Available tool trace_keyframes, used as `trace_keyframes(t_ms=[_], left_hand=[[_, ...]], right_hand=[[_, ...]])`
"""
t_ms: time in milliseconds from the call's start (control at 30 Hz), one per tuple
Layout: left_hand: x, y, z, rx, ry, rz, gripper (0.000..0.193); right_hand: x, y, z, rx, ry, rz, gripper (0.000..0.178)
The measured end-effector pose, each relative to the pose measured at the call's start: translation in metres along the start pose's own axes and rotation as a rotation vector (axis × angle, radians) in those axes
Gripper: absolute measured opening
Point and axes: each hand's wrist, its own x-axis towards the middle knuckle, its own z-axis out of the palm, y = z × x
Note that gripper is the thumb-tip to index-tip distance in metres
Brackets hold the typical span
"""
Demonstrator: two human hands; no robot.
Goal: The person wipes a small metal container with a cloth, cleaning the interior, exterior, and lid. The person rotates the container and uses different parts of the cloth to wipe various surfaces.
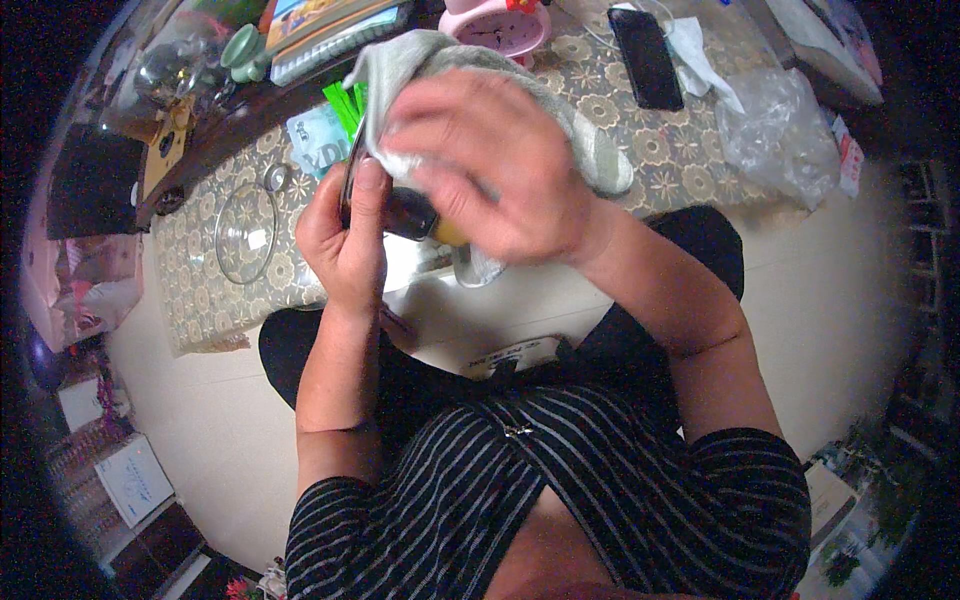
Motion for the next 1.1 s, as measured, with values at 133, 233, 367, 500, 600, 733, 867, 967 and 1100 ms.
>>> trace_keyframes(t_ms=[133, 233, 367, 500, 600, 733, 867, 967, 1100], left_hand=[[0.002, -0.003, -0.003, -0.013, -0.025, 0.056, 0.022], [0.002, -0.006, -0.006, -0.015, -0.045, 0.076, 0.022], [-0.003, -0.007, -0.013, -0.062, -0.066, 0.002, 0.021], [-0.003, -0.007, -0.02, 0.018, -0.135, 0.179, 0.021], [-0.003, -0.006, -0.019, 0.024, -0.106, 0.181, 0.019], [-0.002, -0.003, -0.01, 0.049, -0.042, 0.118, 0.021], [-0.003, 0.001, -0.005, 0.082, -0.022, 0.054, 0.023], [-0.001, 0.0, -0.007, 0.067, -0.029, -0.083, 0.026], [0.007, -0.01, -0.006, -0.018, 0.064, -0.031, 0.039]], right_hand=[[0.004, -0.002, 0.003, 0.045, 0.053, -0.011, 0.021], [0.003, 0.007, -0.004, 0.044, 0.03, 0.047, 0.02], [-0.002, 0.035, -0.014, 0.211, 0.058, 0.321, 0.02], [-0.011, 0.066, -0.013, 0.533, 0.076, 0.694, 0.023], [-0.013, 0.071, -0.007, 0.494, 0.067, 0.625, 0.026], [-0.012, 0.047, -0.006, 0.407, 0.041, 0.657, 0.026], [-0.005, 0.019, 0.0, 0.07, 0.058, 0.23, 0.025], [-0.004, 0.002, 0.008, -0.014, 0.017, 0.039, 0.027], [-0.006, -0.011, 0.014, 0.071, -0.016, 0.001, 0.028]])
